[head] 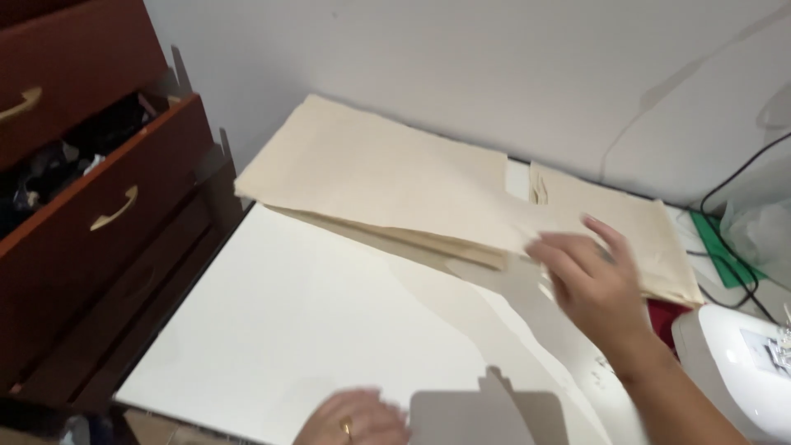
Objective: The person pins the edges of a beige fabric piece on a white table using straight pins. They fold the fabric edges, insert pins to secure them, and then place the pinned fabric onto a stack of similar pieces. A sewing machine is visible on the right side of the workspace.
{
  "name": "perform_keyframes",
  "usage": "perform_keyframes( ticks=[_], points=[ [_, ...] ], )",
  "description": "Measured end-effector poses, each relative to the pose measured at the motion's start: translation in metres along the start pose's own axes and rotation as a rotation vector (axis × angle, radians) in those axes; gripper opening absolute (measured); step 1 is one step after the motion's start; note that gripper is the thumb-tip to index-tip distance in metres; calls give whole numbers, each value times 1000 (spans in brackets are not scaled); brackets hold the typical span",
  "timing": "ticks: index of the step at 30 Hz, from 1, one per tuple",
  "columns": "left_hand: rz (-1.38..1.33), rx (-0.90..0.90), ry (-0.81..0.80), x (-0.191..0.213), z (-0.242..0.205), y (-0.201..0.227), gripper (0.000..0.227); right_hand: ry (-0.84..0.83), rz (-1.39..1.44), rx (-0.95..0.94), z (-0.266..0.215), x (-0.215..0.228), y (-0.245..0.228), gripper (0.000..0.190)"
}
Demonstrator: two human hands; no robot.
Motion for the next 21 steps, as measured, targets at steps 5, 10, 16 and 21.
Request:
perform_keyframes(
  ticks=[5, 10, 16, 21],
  points=[
    [250, 140, 195, 37, -5, 15, 59, -222, 69, -28, -125, 27, -31, 32],
    [331, 297, 86, 48, -7, 6, 82, -324, 160, -60, -230, 15, -54, 34],
    [350, 515, -220, 21, -8, -25, 58, -435, 254, -235, -289, -1, -51, 28],
    [379, 564, -274, 24, -25, -34, 49, -575, 459, -423, -311, -13, -37, 44]
  ],
)
Point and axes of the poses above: each hand's wrist, its own z-axis towards the middle knuckle, its own x-axis out of the back of the hand, y = z × x, the point moved 10 cm from there along z, towards the middle knuckle, and after that the axes turned 15 degrees about -y, right-handed, at the moved point
